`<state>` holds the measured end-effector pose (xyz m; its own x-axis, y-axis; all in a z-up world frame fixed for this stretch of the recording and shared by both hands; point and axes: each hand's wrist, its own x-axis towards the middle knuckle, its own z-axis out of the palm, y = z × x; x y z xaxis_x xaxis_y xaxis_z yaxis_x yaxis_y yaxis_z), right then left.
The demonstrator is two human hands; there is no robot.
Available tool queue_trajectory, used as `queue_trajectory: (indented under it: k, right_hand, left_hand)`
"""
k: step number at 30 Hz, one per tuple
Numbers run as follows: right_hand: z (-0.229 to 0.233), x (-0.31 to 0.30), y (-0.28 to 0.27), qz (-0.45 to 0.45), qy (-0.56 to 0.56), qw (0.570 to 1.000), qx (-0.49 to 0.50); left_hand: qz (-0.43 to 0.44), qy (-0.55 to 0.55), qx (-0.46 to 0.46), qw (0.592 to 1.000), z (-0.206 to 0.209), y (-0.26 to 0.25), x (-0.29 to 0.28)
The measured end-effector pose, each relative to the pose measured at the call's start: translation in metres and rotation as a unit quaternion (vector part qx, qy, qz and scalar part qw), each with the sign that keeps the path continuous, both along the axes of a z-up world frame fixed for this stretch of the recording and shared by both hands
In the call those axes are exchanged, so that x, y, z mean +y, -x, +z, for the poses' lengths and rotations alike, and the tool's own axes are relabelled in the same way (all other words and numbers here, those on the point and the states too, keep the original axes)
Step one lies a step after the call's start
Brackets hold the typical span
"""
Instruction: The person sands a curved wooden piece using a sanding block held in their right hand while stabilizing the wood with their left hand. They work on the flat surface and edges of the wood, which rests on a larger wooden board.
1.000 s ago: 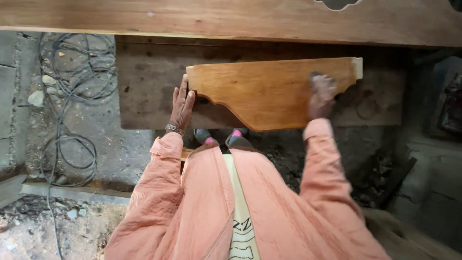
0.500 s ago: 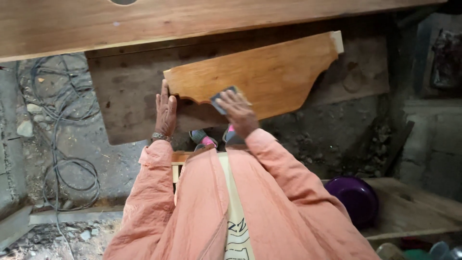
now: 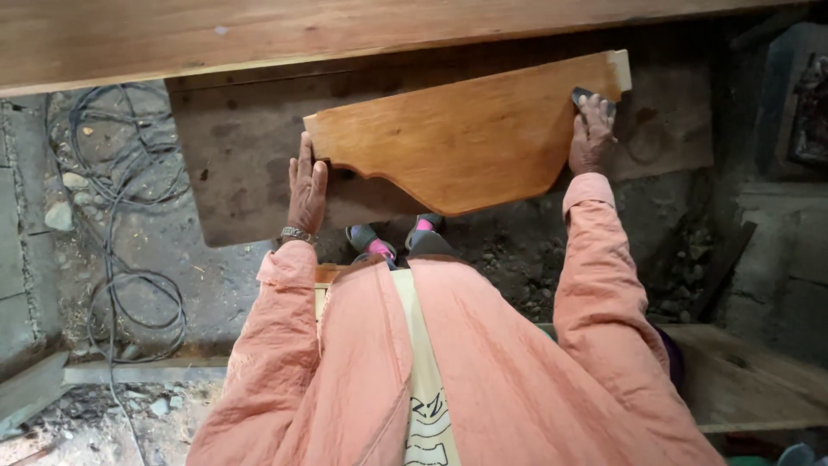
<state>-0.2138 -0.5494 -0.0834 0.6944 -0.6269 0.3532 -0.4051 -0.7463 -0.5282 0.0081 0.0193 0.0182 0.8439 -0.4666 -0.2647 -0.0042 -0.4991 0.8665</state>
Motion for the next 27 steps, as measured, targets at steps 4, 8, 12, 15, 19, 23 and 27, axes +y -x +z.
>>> queue_trajectory:
  k: [4, 8, 12, 15, 19, 23, 27]
  right_hand:
    - [0.027, 0.072, -0.017, -0.022, 0.067, 0.997, 0.042]
    - [-0.094, 0.113, -0.003, -0.093, 0.363, 0.912, 0.165]
    - [0.053, 0.274, -0.018, 0.037, 0.183, 0.982, -0.034]
    - [0.079, 0.322, -0.031, 0.193, 0.048, 0.980, 0.006]
    - [0.096, 0.338, -0.035, 0.257, 0.009, 0.965, 0.041]
    - [0.107, 0.306, 0.000, 0.273, 0.022, 0.962, 0.020]
    - [0.086, 0.212, 0.040, 0.195, 0.156, 0.966, 0.069]
  left_hand:
    - [0.011, 0.014, 0.003, 1.000, 0.001, -0.002, -0.004]
    - [0.012, 0.012, 0.013, 1.000, 0.007, 0.003, -0.002]
    - [-0.011, 0.001, 0.007, 1.000, -0.003, -0.002, -0.001]
    - [-0.012, 0.010, 0.000, 1.000, -0.004, 0.000, 0.001]
    - [-0.020, 0.010, -0.012, 1.000, -0.005, 0.000, 0.003]
    - [-0.016, 0.012, -0.004, 1.000, -0.001, -0.001, 0.002]
    - [-0.019, 0.006, -0.002, 1.000, 0.006, 0.001, 0.000]
